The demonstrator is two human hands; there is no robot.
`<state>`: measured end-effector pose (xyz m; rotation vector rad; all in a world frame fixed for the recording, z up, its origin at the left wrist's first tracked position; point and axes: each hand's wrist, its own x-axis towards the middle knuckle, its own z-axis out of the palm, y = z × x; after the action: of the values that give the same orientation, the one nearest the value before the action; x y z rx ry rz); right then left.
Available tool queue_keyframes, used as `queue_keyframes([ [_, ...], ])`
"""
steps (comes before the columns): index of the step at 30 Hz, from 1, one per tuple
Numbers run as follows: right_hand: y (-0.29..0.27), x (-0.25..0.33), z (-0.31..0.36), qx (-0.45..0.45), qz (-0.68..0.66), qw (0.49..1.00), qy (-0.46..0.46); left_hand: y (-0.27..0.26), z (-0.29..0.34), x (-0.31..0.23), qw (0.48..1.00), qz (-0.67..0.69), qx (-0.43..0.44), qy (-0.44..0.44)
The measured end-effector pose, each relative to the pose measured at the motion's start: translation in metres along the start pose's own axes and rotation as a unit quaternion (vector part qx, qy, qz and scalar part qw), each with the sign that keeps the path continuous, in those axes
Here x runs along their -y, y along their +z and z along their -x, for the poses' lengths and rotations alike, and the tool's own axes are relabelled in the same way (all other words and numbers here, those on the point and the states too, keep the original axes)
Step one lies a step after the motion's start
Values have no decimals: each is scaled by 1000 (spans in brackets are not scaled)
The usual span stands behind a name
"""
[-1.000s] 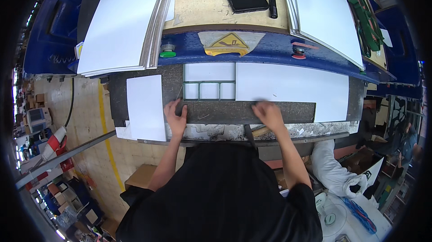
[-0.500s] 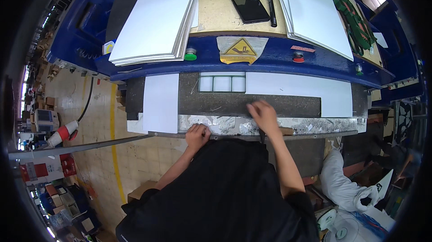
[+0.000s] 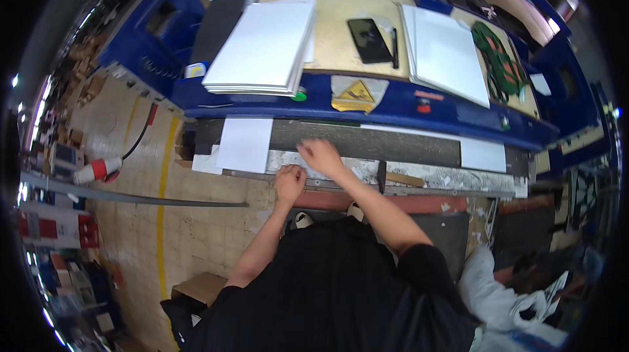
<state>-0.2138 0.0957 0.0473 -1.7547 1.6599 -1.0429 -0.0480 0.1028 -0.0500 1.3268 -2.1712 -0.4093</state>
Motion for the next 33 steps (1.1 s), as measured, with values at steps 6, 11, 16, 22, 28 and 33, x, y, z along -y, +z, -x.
queue_keyframes([
  [6,17,-57,129,-14,193,981,-25,-7,16,-9,995,56,-20,75],
  [11,11,-66,128,9,152,988,9,-7,12,-20,999,28,25,15],
  [16,18,-67,127,-23,156,987,22,-9,5,-25,999,-2,35,4],
  [22,17,-64,132,-32,150,988,8,-14,9,-24,999,4,41,2],
  [28,13,-58,135,-19,153,988,-16,-21,13,-22,999,12,40,10],
  [33,0,-54,148,19,156,987,-12,-29,25,-26,997,8,74,33],
])
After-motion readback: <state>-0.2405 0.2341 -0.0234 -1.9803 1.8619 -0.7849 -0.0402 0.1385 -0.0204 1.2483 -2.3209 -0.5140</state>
